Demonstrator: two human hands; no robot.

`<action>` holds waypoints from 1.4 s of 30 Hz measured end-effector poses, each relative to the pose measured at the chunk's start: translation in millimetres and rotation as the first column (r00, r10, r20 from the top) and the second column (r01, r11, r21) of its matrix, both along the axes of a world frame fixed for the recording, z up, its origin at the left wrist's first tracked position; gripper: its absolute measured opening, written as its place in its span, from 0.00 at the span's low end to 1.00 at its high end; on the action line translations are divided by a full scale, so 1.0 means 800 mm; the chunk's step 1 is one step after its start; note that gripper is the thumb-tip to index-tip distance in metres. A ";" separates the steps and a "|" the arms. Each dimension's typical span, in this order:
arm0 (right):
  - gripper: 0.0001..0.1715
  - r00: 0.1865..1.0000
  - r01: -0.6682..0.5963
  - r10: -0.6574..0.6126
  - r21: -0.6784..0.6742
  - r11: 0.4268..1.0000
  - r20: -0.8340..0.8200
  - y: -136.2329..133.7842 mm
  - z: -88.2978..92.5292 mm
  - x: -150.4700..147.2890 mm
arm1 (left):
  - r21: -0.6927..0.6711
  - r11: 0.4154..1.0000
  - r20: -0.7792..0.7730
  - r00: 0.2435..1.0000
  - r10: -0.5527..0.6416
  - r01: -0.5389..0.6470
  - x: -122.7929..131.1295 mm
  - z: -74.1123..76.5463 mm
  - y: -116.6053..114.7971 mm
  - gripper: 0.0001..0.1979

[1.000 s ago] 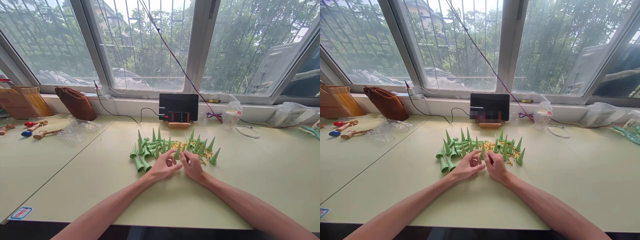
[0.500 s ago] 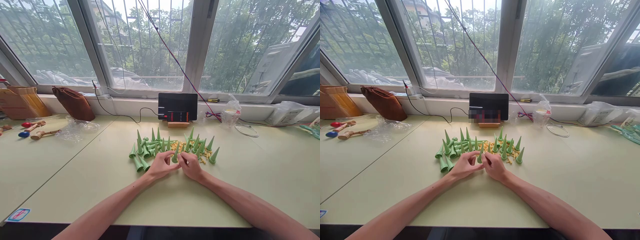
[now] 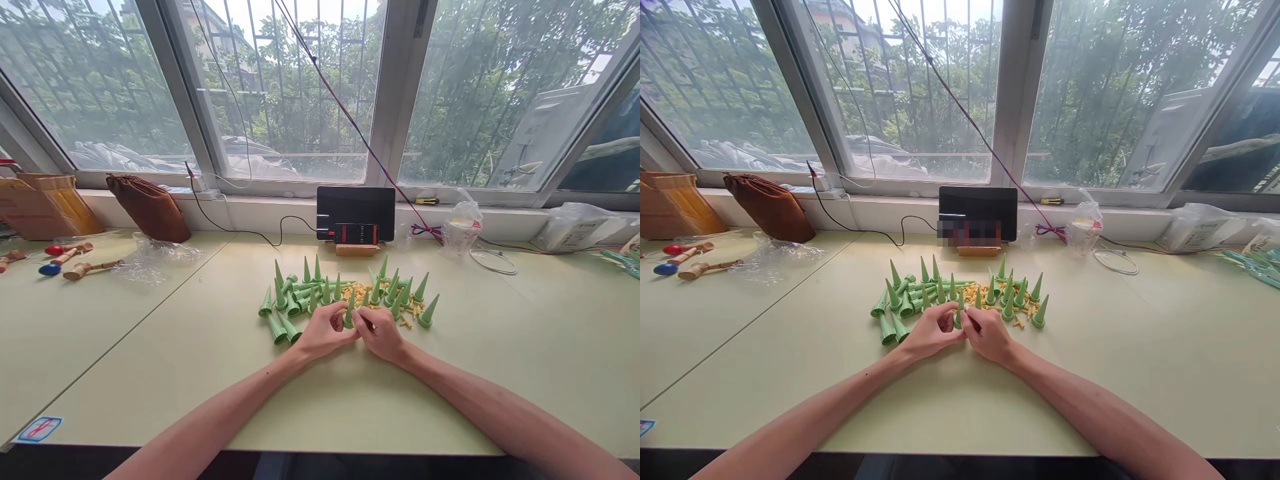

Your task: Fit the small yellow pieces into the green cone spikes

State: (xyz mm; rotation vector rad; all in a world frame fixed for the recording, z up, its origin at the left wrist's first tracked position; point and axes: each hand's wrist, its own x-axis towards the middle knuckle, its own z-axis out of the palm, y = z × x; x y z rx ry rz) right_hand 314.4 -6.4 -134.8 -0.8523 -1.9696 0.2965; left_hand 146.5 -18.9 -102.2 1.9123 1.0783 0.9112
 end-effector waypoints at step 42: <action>0.09 0.992 -0.024 -0.007 -0.245 0.969 -0.126 0.000 0.008 -0.001 | 0.017 1.000 0.119 0.993 0.022 -0.024 0.000 -0.001 -0.002 0.16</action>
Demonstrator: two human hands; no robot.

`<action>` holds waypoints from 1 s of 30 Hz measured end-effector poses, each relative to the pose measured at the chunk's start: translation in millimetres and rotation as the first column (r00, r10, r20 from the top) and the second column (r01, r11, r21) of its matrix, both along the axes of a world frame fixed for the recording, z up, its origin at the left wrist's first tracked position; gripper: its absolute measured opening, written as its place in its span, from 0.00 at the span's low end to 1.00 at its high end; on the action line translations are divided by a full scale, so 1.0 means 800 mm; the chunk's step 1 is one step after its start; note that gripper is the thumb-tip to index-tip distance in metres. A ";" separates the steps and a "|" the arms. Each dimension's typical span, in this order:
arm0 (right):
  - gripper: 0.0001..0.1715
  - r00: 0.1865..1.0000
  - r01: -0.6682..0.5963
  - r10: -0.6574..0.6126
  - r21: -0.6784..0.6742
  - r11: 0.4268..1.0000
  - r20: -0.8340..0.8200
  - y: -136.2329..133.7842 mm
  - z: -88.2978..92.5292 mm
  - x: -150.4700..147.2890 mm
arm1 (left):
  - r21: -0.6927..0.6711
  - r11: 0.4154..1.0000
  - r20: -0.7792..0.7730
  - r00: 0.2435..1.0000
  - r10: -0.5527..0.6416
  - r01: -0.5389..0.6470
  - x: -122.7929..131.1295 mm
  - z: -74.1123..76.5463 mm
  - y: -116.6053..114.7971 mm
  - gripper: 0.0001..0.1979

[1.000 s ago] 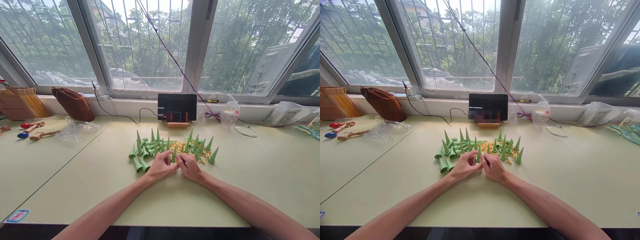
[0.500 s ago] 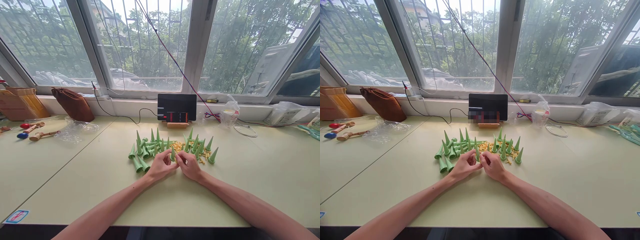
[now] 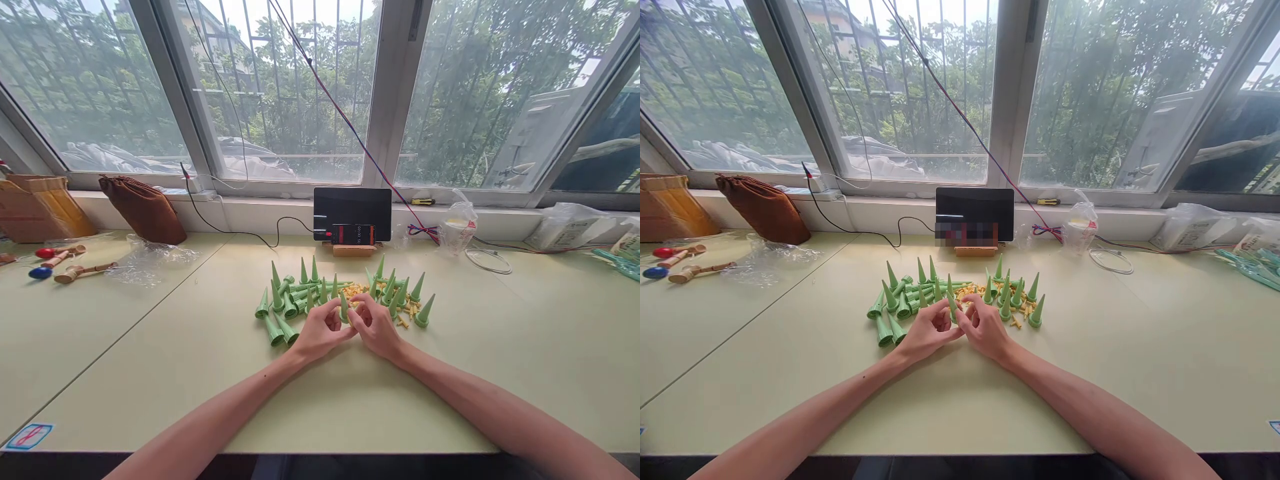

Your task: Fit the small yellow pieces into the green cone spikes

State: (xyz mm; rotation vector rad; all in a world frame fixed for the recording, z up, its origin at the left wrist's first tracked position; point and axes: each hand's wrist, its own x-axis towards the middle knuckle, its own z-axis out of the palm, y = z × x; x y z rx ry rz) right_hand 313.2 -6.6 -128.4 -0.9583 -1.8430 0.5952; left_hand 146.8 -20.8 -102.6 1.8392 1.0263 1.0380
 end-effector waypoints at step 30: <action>0.13 0.997 0.077 -0.078 0.106 0.991 0.011 -0.004 0.006 -0.001 | -0.063 0.998 0.124 0.992 0.026 -0.018 -0.007 0.009 0.002 0.15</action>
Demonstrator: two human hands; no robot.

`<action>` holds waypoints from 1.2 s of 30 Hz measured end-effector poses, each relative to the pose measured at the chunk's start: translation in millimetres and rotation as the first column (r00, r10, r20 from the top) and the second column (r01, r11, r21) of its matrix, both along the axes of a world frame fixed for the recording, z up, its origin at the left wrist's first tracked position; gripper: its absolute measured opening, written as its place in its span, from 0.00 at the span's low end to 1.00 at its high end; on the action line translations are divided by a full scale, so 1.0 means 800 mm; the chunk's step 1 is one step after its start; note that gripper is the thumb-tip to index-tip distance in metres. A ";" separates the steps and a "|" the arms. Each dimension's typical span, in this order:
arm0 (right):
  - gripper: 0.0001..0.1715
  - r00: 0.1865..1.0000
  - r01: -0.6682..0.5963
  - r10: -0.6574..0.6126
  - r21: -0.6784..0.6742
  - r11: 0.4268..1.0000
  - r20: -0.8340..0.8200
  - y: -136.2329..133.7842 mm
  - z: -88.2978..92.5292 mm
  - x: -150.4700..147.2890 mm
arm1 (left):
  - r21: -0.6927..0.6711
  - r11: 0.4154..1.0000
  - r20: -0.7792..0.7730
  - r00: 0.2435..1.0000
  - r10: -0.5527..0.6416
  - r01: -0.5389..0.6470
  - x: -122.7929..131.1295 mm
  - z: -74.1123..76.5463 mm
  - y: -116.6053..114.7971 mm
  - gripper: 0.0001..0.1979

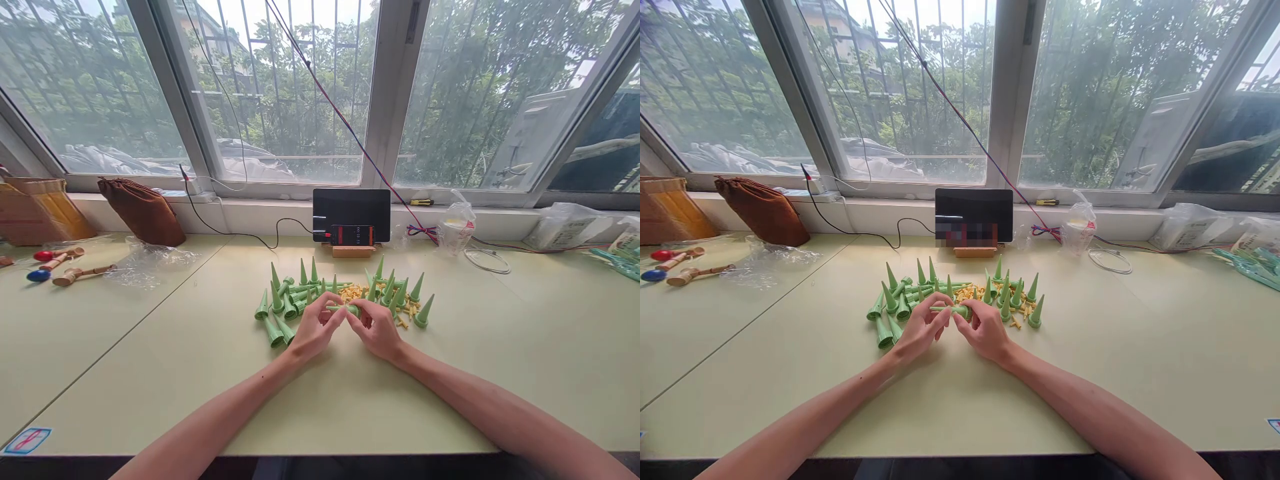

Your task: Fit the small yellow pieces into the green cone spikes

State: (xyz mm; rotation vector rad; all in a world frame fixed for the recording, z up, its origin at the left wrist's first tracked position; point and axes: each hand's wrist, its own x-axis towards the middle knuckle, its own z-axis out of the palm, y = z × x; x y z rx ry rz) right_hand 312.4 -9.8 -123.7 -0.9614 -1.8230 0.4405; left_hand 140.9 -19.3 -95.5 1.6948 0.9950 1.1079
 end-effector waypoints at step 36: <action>0.15 0.999 0.034 -0.034 0.020 0.999 0.014 0.000 -0.002 0.002 | -0.107 0.994 0.047 0.999 -0.003 0.008 0.005 -0.004 -0.001 0.21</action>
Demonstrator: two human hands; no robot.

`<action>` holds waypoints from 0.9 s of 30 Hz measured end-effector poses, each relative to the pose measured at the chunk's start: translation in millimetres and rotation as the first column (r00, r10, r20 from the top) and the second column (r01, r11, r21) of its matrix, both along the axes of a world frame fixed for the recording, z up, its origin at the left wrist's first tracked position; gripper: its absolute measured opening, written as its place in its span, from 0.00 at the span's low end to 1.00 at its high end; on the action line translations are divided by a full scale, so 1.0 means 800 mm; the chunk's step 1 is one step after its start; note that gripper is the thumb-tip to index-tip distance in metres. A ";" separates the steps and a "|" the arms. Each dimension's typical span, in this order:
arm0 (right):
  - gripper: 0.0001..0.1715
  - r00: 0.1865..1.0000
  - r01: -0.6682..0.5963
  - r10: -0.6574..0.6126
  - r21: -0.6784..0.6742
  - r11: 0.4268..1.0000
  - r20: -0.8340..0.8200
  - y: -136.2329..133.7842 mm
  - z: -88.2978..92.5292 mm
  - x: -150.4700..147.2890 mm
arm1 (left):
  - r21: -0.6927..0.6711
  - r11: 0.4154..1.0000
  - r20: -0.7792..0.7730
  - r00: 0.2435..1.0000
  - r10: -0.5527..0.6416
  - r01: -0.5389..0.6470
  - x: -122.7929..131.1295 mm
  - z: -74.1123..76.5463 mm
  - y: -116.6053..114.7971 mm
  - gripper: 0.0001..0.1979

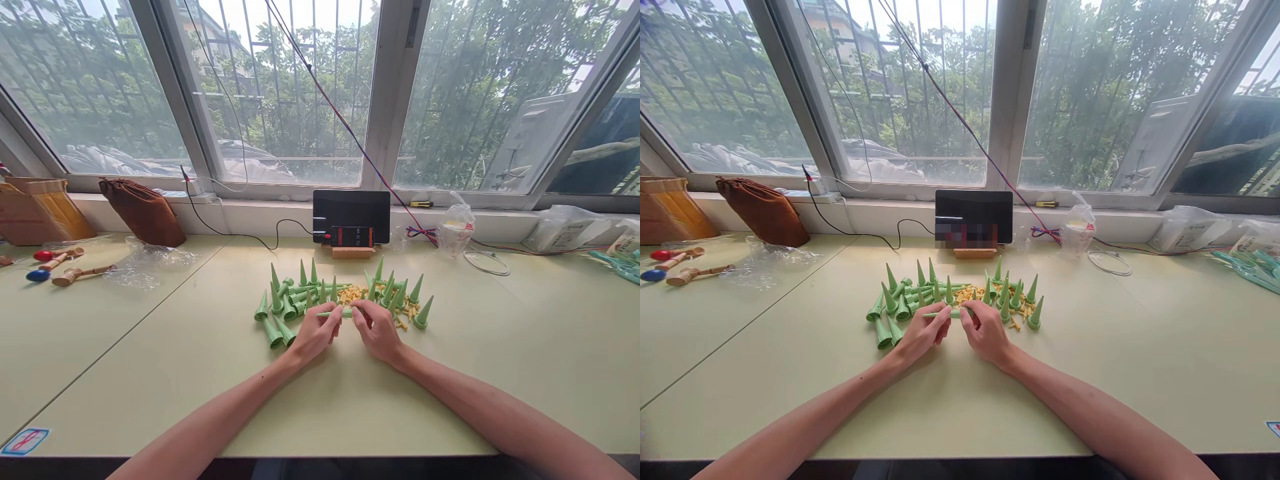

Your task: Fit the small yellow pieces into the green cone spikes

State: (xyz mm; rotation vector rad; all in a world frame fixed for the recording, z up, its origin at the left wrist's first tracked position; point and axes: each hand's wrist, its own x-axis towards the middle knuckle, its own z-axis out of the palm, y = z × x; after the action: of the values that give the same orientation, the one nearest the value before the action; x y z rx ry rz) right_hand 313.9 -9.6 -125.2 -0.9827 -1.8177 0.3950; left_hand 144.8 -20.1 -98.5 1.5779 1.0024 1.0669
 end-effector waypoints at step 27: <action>0.11 0.997 -0.076 0.075 -0.052 0.996 -0.015 -0.006 0.002 0.001 | -0.060 0.998 0.212 0.977 0.020 -0.007 -0.005 0.001 0.006 0.18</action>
State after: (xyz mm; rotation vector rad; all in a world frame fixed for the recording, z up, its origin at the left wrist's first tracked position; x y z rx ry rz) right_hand 314.8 -14.4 -123.7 -0.9476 -1.8451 0.4968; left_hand 140.9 -15.3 -97.9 1.3787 0.8915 1.1780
